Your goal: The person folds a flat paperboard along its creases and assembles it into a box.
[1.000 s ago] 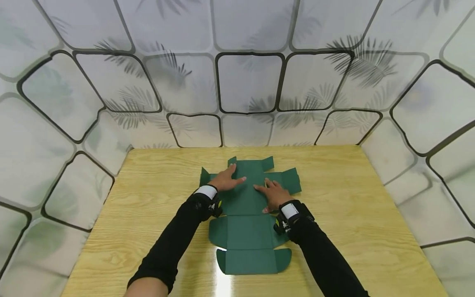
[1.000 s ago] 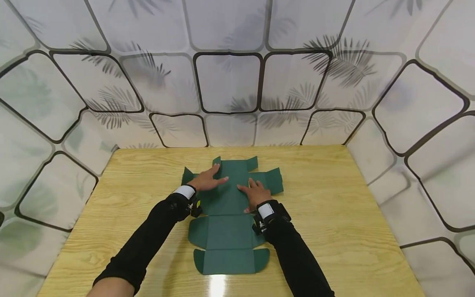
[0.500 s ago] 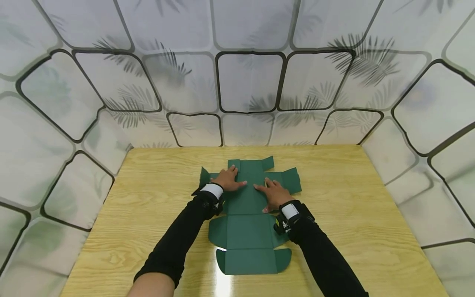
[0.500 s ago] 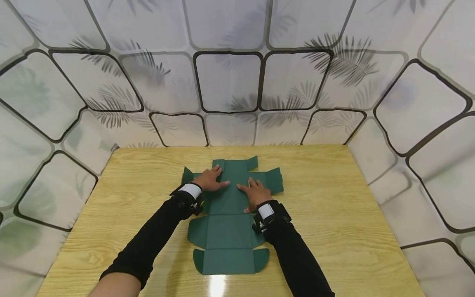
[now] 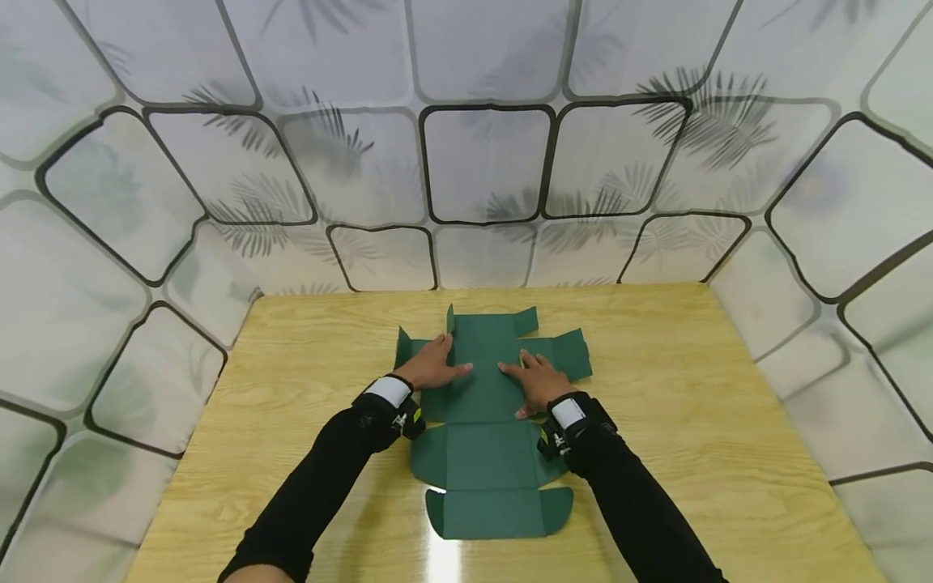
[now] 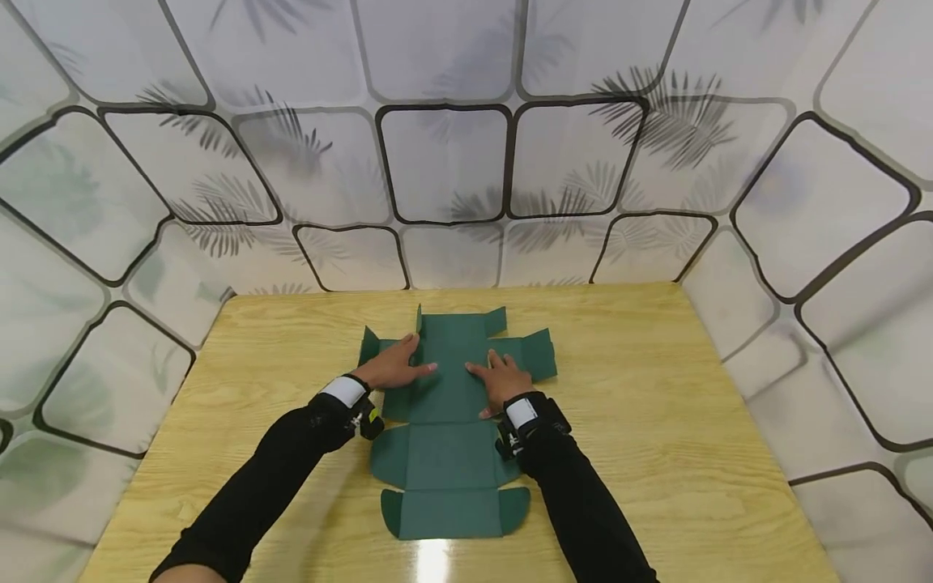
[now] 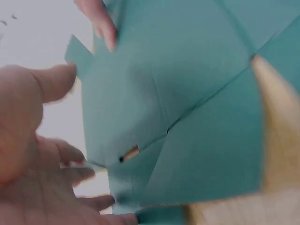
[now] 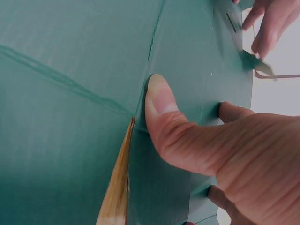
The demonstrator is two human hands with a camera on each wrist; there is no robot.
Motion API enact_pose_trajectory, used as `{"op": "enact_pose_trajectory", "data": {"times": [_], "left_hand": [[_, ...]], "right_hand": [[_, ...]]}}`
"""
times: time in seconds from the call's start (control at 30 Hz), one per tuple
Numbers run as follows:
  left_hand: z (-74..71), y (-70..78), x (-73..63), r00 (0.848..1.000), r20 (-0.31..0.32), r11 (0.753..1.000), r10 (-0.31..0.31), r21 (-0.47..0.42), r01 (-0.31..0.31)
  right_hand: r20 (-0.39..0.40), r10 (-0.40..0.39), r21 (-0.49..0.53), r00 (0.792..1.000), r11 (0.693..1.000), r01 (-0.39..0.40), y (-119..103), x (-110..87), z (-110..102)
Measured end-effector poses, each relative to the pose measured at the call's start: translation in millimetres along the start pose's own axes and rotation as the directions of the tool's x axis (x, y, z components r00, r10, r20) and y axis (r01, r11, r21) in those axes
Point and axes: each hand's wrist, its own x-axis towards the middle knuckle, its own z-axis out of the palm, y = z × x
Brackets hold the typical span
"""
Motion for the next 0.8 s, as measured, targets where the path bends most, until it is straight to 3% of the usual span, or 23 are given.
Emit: {"op": "enact_pose_trajectory", "data": {"times": [0.1,0.2,0.3,0.37,0.47,0.53,0.63,0.8], "left_hand": [[3.2,-1.1,-22.8,1.0,-0.03,1.0,0.008,-0.002,-0.008],[10.6,-1.2,-48.6,0.995,-0.1,1.0,0.003,-0.008,-0.004],[21.4,-3.5,-70.0,0.977,-0.215,1.0,-0.014,-0.031,0.007],[26.8,-4.6,-77.3,0.959,-0.281,0.998,-0.028,-0.062,0.011],[32.5,-5.0,-81.6,0.941,-0.336,0.993,-0.051,-0.114,0.014],[35.0,-3.1,-83.0,0.939,-0.337,0.988,-0.062,-0.152,0.01],[40.2,1.2,-83.0,0.946,-0.322,0.98,-0.033,-0.198,-0.033],[49.7,5.1,-77.5,0.966,-0.247,0.978,0.074,-0.172,-0.119]], "right_hand": [[-0.007,0.003,-0.005,1.0,1.0,-0.003,0,-0.5,-1],[-0.006,-0.006,0.0,1.0,1.0,0.006,1,-1.3,-3],[-0.001,-0.021,0.012,1.0,1.0,0.021,0,-1.6,-3],[0.001,-0.023,0.016,1.0,1.0,0.023,1,-1.9,-5],[0.003,-0.023,0.023,1.0,0.999,0.023,1,-2.5,-6],[0.009,-0.021,0.026,1.0,0.999,0.021,1,-2.7,-5],[0.014,-0.015,0.03,1.0,0.999,0.014,1,-2.1,-3],[0.01,0.0,0.019,1.0,1.0,-0.001,-1,0.9,0]]}}
